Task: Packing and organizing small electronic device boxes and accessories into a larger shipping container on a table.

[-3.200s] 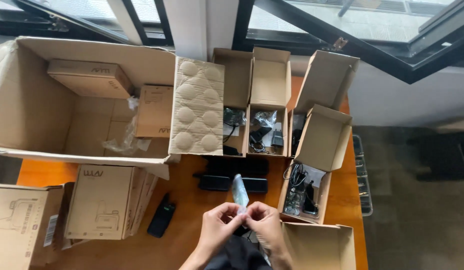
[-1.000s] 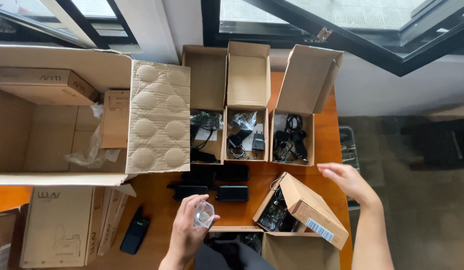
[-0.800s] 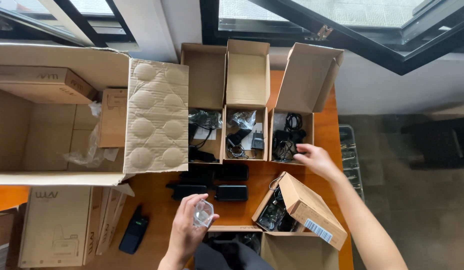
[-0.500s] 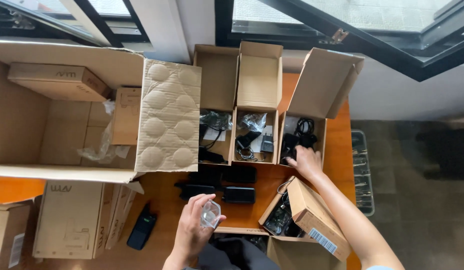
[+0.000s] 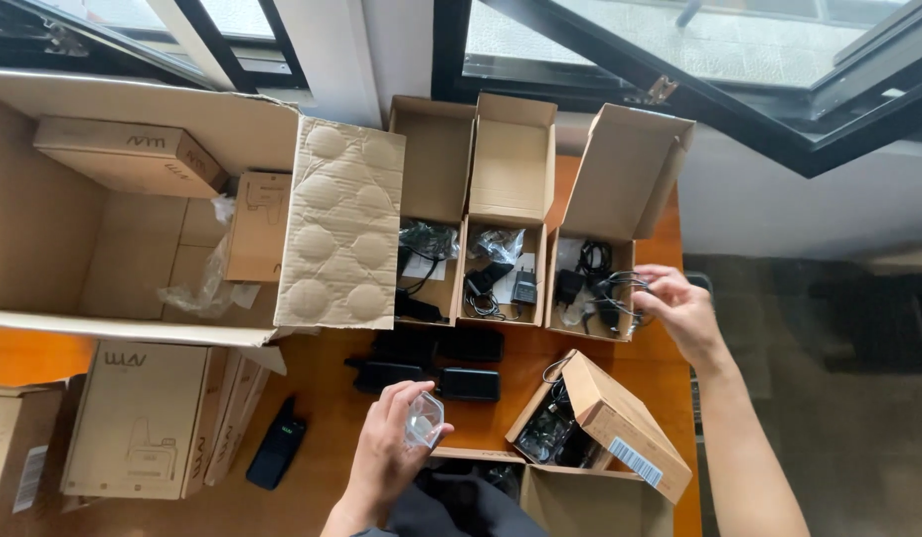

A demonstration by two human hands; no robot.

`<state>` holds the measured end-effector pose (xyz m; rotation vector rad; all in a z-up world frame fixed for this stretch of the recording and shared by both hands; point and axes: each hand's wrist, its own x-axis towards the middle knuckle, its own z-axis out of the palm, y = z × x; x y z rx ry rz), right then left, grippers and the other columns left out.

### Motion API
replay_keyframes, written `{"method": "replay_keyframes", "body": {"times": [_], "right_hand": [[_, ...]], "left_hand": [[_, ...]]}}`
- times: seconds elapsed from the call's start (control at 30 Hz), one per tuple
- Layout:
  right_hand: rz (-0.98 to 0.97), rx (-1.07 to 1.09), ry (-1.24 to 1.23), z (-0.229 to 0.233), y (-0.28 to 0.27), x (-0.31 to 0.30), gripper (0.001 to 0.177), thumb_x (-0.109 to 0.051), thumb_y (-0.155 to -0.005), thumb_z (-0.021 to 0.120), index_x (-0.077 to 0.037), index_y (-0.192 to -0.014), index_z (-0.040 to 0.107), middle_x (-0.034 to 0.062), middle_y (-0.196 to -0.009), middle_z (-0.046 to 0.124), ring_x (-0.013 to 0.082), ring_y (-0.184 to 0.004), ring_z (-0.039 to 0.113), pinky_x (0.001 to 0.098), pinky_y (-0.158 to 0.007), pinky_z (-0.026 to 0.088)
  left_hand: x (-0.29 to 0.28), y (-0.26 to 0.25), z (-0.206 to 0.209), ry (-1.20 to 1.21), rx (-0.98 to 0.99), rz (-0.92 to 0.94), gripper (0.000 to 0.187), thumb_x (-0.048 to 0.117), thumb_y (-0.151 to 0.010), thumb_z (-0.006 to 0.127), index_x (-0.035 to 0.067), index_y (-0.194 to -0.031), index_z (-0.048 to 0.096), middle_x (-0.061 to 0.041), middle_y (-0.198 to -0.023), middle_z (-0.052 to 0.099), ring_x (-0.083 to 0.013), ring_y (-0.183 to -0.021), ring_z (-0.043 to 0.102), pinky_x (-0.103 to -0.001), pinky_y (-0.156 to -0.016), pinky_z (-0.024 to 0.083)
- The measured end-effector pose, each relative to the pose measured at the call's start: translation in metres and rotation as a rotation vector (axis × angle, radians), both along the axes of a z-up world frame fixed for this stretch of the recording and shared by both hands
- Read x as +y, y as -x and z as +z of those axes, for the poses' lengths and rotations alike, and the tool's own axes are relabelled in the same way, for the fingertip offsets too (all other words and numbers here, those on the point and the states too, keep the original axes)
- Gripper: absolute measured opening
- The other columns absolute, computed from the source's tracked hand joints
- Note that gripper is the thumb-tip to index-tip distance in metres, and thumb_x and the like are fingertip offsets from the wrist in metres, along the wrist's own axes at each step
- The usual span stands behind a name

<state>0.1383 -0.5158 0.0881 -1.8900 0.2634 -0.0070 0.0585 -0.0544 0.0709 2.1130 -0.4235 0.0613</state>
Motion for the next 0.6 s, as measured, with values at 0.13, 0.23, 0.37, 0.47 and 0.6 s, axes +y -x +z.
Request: {"method": "replay_keyframes", "body": {"times": [0.13, 0.23, 0.37, 0.47, 0.6], "right_hand": [[-0.031, -0.205, -0.115, 0.036, 0.014, 0.011, 0.023, -0.025, -0.083, 0.078, -0.024, -0.066, 0.062, 0.0056, -0.151, 0.057, 0.0257, -0.144, 0.051, 0.0496, -0.124, 0.03], [-0.085, -0.254, -0.517, 0.063, 0.018, 0.029, 0.019, -0.016, -0.087, 0.063, -0.022, -0.069, 0.065, 0.0137, -0.136, 0.067, 0.0261, -0.136, 0.061, 0.0413, -0.119, 0.041], [-0.304, -0.101, -0.883, 0.068, 0.01, 0.043, 0.024, -0.025, -0.103, 0.05, -0.013, -0.083, 0.056, 0.0077, -0.088, 0.064, 0.0252, -0.081, 0.064, 0.0595, -0.112, 0.049], [-0.363, 0.094, -0.891, 0.039, -0.005, 0.03, 0.021, -0.025, -0.103, 0.044, -0.018, -0.083, 0.043, -0.0021, -0.071, 0.046, 0.0097, -0.047, 0.041, 0.0379, -0.072, 0.038], [-0.162, 0.269, -0.662, -0.016, -0.023, 0.013, 0.009, -0.019, -0.099, 0.057, -0.012, -0.104, 0.056, -0.0066, -0.063, 0.039, 0.0032, -0.04, 0.023, 0.0199, -0.033, 0.014]], "left_hand": [[0.0, 0.01, 0.001, -0.001, -0.002, 0.002, 0.055, 0.035, -0.085, 0.083, 0.015, -0.132, 0.06, -0.008, -0.124, 0.065, -0.0247, -0.098, 0.067, -0.036, -0.089, 0.052], [0.002, 0.018, -0.003, -0.026, 0.046, 0.018, 0.056, 0.034, -0.084, 0.084, 0.019, -0.132, 0.06, -0.006, -0.126, 0.065, -0.0235, -0.09, 0.067, -0.035, -0.085, 0.052], [0.008, 0.027, -0.015, -0.074, 0.138, -0.002, 0.053, 0.038, -0.088, 0.078, 0.015, -0.133, 0.059, -0.006, -0.126, 0.063, -0.0246, -0.098, 0.067, -0.036, -0.085, 0.054], [0.017, 0.036, -0.029, -0.108, 0.162, 0.006, 0.056, 0.036, -0.086, 0.081, 0.015, -0.133, 0.06, -0.007, -0.125, 0.063, -0.025, -0.104, 0.067, -0.038, -0.089, 0.054], [0.033, 0.044, -0.049, -0.193, 0.133, 0.069, 0.056, 0.039, -0.086, 0.08, 0.013, -0.132, 0.061, -0.008, -0.119, 0.064, -0.0263, -0.11, 0.063, -0.04, -0.092, 0.052]]}}
